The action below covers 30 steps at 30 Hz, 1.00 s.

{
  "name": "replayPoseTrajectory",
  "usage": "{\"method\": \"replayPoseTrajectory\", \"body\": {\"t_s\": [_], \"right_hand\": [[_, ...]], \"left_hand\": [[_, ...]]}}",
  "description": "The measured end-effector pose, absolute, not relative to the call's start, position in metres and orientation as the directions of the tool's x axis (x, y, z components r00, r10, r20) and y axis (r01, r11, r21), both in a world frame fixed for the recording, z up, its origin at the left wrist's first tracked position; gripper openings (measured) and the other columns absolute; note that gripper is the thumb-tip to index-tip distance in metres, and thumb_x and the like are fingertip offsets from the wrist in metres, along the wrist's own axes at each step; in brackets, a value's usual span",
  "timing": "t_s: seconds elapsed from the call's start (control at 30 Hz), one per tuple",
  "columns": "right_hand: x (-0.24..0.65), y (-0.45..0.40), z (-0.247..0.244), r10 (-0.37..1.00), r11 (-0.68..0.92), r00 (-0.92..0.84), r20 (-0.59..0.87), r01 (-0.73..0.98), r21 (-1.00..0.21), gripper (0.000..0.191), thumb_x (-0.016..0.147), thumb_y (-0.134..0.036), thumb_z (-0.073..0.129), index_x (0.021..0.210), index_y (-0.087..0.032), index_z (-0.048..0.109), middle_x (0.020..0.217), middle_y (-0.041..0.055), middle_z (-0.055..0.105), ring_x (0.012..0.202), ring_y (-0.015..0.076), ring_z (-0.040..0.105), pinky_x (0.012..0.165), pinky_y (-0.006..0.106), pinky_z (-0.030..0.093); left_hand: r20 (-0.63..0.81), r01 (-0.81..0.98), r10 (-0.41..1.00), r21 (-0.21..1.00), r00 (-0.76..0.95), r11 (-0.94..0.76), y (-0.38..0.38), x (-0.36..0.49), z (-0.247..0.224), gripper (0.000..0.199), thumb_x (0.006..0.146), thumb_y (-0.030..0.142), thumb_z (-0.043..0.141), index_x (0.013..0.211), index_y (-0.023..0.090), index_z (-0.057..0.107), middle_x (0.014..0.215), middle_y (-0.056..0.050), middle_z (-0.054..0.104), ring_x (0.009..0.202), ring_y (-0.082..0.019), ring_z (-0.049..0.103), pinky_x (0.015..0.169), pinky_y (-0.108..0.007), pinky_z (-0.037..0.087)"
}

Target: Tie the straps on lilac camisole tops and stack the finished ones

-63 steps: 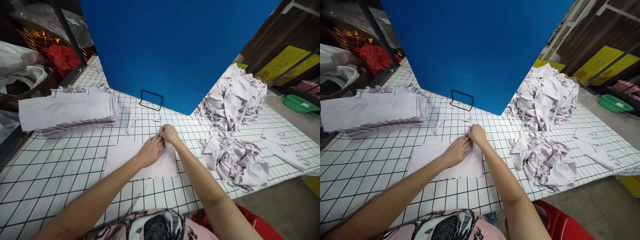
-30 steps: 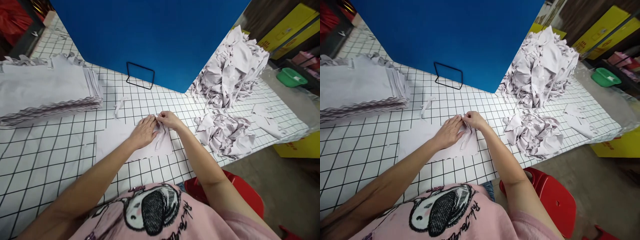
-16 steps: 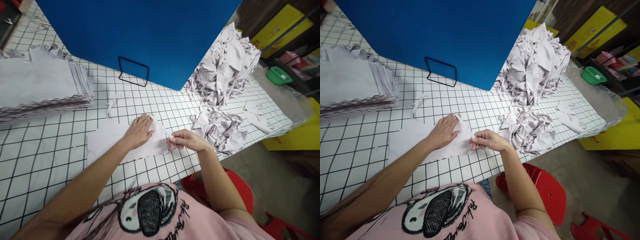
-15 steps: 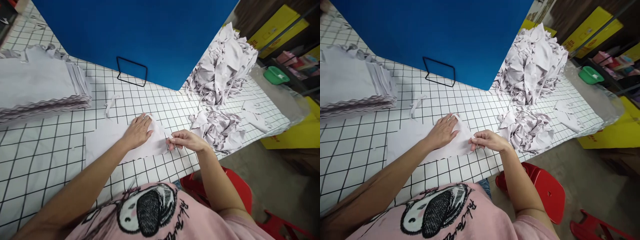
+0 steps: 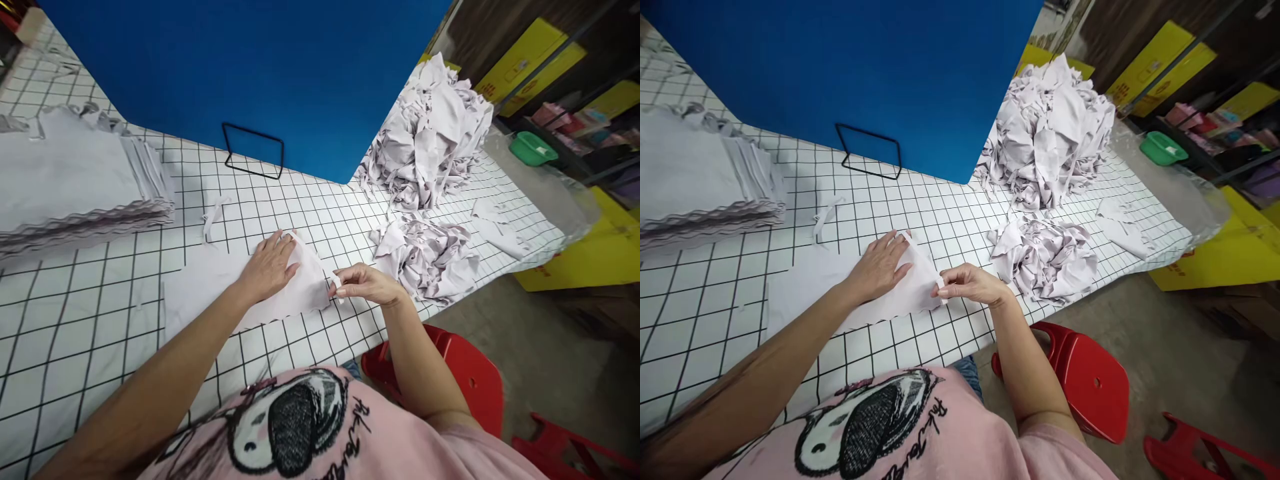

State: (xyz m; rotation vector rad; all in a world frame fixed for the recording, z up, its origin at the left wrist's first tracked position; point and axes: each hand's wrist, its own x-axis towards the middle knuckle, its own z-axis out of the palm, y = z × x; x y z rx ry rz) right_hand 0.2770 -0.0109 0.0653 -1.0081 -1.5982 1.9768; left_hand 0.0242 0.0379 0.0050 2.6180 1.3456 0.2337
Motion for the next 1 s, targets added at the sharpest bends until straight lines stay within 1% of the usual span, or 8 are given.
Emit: {"method": "replayPoseTrajectory", "body": {"t_s": [0.23,0.33,0.47,0.57,0.63,0.7,0.83,1.0], "right_hand": [[0.271,-0.011,0.060,0.718,-0.362,-0.612,-0.330,0.077,-0.929,0.020,0.078,-0.031,0.077,0.087,-0.013,0.072,0.078,0.0019,0.066,0.072,0.0103,0.058,0.072,0.025,0.046],[0.262,-0.006,0.058,0.776,-0.357,-0.538,-0.329,0.055,-0.933,0.020,0.079,-0.032,0.076,0.081,-0.014,0.068,0.074,-0.0005,0.062,0.065,0.0078,0.052,0.064,0.023,0.043],[0.244,0.009,0.053,0.882,-0.240,-0.409,-0.233,0.034,-0.970,0.024,0.080,-0.036,0.074,0.076,-0.016,0.062,0.072,-0.0015,0.058,0.064,0.0081,0.049,0.063,0.023,0.040],[0.229,0.022,0.051,0.926,-0.170,-0.340,-0.162,0.007,-0.985,0.025,0.080,-0.038,0.073,0.077,-0.017,0.061,0.080,0.0000,0.061,0.067,0.0088,0.050,0.065,0.024,0.042],[0.220,0.029,0.050,0.940,-0.141,-0.315,-0.130,-0.010,-0.990,0.024,0.080,-0.038,0.072,0.078,-0.017,0.061,0.080,-0.0003,0.061,0.068,0.0090,0.051,0.066,0.025,0.042],[0.212,0.034,0.049,0.942,-0.122,-0.316,-0.109,-0.022,-0.992,0.023,0.081,-0.038,0.071,0.077,-0.018,0.061,0.077,-0.0012,0.059,0.068,0.0092,0.051,0.067,0.025,0.043],[0.203,0.041,0.048,0.940,-0.110,-0.330,-0.090,-0.042,-0.993,0.022,0.082,-0.038,0.071,0.079,-0.018,0.061,0.081,0.0004,0.063,0.076,0.0117,0.056,0.075,0.029,0.045],[0.198,0.046,0.047,0.954,-0.049,-0.294,-0.061,0.049,-0.998,0.022,0.079,-0.039,0.073,0.078,-0.019,0.064,0.084,0.0016,0.063,0.079,0.0142,0.057,0.080,0.033,0.046]], "left_hand": [[0.076,0.773,0.815,0.278,0.575,-0.571,0.039,0.023,0.003,0.054,0.098,0.042,0.037,0.139,0.009,0.046,0.154,-0.016,0.035,0.146,-0.034,0.022,0.114,-0.052,0.028],[0.162,0.747,0.818,0.340,0.552,-0.571,0.039,0.021,0.006,0.045,0.095,0.037,0.045,0.131,0.011,0.054,0.153,-0.017,0.036,0.143,-0.035,0.026,0.112,-0.053,0.031],[0.305,0.652,0.836,0.525,0.456,-0.547,0.035,0.018,0.026,0.026,0.091,0.027,0.051,0.110,0.015,0.064,0.133,-0.015,0.054,0.125,-0.031,0.045,0.102,-0.049,0.041],[0.231,0.486,0.839,0.726,0.493,-0.486,0.029,0.018,0.042,0.018,0.087,0.028,0.058,0.101,0.020,0.066,0.111,-0.007,0.063,0.108,-0.023,0.054,0.095,-0.042,0.046],[0.149,0.401,0.857,0.835,0.493,-0.376,0.027,0.019,0.048,0.016,0.085,0.030,0.063,0.098,0.022,0.067,0.104,-0.004,0.064,0.104,-0.021,0.057,0.093,-0.039,0.048],[0.090,0.344,0.896,0.903,0.434,-0.257,0.027,0.021,0.050,0.013,0.084,0.031,0.064,0.091,0.021,0.068,0.099,-0.004,0.064,0.099,-0.020,0.059,0.089,-0.038,0.048],[0.087,0.275,0.943,0.944,0.321,-0.181,0.033,0.022,0.046,0.013,0.084,0.028,0.063,0.076,0.019,0.066,0.090,-0.004,0.063,0.090,-0.018,0.060,0.085,-0.035,0.048],[0.122,0.330,0.948,0.918,0.295,-0.221,0.037,0.019,0.046,0.010,0.083,0.029,0.065,0.081,0.020,0.067,0.090,-0.003,0.064,0.090,-0.018,0.060,0.082,-0.034,0.047]]}}
